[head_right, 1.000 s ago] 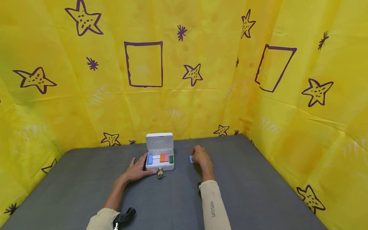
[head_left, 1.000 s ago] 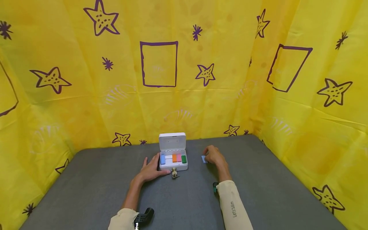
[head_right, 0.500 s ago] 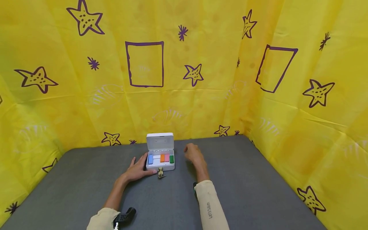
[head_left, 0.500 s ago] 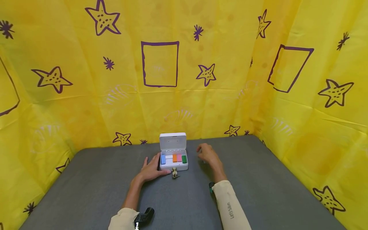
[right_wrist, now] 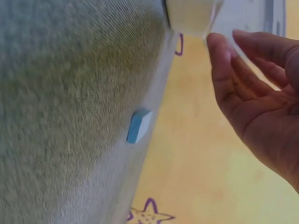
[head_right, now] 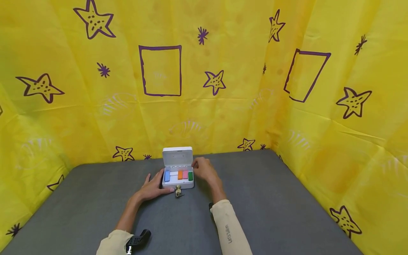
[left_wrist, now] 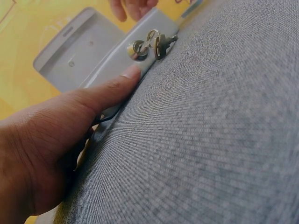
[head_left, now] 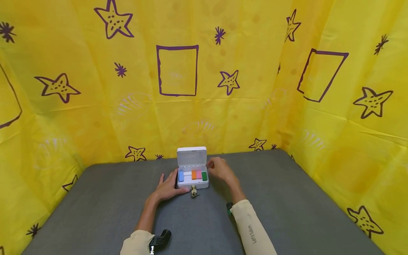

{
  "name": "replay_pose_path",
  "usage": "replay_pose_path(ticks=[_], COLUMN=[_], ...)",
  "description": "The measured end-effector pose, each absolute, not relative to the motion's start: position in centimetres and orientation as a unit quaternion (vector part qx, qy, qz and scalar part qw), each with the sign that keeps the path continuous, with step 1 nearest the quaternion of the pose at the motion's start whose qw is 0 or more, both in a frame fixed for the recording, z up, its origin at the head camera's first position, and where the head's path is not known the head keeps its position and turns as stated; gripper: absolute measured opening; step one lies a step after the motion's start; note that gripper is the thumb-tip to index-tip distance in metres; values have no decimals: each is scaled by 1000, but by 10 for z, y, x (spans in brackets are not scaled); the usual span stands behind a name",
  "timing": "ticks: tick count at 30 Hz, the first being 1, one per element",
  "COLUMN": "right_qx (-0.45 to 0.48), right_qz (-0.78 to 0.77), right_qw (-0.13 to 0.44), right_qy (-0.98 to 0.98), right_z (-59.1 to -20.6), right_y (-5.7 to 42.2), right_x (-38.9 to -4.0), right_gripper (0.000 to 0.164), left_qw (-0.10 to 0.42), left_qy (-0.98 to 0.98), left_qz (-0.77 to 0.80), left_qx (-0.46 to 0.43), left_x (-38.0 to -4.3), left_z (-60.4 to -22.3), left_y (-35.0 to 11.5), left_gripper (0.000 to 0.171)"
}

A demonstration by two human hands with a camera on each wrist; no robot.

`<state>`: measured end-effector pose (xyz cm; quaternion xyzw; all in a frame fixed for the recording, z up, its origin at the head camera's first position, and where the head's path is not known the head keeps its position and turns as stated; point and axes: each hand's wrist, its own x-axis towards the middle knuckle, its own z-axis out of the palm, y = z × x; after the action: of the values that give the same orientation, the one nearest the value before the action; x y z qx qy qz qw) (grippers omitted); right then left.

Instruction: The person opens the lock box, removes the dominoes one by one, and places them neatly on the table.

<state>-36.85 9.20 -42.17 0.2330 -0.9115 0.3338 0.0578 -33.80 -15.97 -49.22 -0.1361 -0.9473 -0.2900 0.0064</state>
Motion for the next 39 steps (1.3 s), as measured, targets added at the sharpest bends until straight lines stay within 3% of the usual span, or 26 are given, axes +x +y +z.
replay_pose_path(ticks=[8, 23, 31, 39], right_qx=[297, 260, 319, 303], right_qz=[321, 124, 209, 194], right_qw=[91, 88, 34, 61], right_qy=[-895, -954, -924, -931], right_z=[-428, -438, -437, -438], right_y=[69, 54, 56, 56], right_x=[-364, -355, -358, -359], right_gripper=[10, 11, 16, 19], left_qw=[13, 22, 17, 31], left_qy=[-943, -943, -946, -946], left_qz=[-303, -300, -293, -288], left_qx=[-140, -141, -138, -142], left_x=[-338, -337, -336, -335], left_z=[-494, -493, -489, -491], left_y=[-161, -159, -158, -157], left_gripper=[105, 104, 104, 103])
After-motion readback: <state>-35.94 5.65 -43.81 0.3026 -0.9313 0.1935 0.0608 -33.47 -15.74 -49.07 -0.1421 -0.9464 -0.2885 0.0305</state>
